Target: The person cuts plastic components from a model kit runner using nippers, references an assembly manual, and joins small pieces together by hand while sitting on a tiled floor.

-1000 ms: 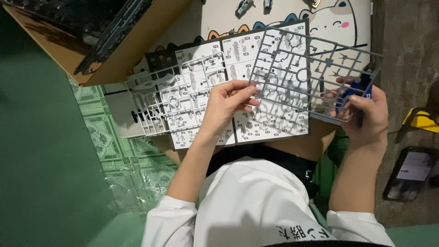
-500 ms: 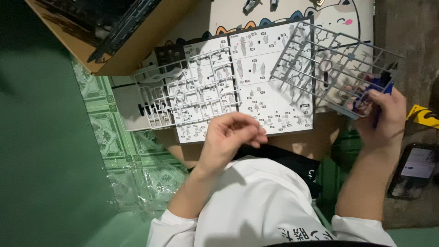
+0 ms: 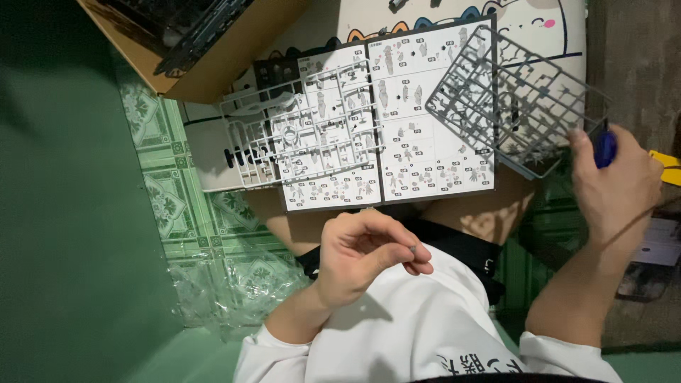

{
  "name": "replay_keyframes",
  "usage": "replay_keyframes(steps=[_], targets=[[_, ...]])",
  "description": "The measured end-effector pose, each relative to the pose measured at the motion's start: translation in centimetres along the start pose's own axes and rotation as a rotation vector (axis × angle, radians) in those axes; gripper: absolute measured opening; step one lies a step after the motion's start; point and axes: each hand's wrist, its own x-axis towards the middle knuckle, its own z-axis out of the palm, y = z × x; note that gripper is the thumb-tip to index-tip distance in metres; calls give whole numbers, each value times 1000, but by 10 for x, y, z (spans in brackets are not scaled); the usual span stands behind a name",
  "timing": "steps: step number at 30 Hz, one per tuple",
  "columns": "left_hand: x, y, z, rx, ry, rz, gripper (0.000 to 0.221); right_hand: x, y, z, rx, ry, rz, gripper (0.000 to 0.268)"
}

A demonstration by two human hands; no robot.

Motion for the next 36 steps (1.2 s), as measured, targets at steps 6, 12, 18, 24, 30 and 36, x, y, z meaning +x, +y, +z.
replay_keyframes(steps=[6,12,18,24,30,36], targets=[[-4,7,6,84,-51,166,8,-12,-3,-6,-281,182,-46,47],[-6,11,11,245,-61,297,11,-27,-29,-50,80,192,-212,34],[-6,11,17,333,-90,348,10,-62,-87,-99,883,-98,-387,34],[-8,12,20,513,-66,432,9,-82,-145,-127,1472,-188,-561,25],[-9,7,20,696,-23,538,8,-81,-156,-123,1615,-108,-774,9],[-9,-1,17,708,-5,603,11,-79,-161,-119,1582,-50,-885,9]])
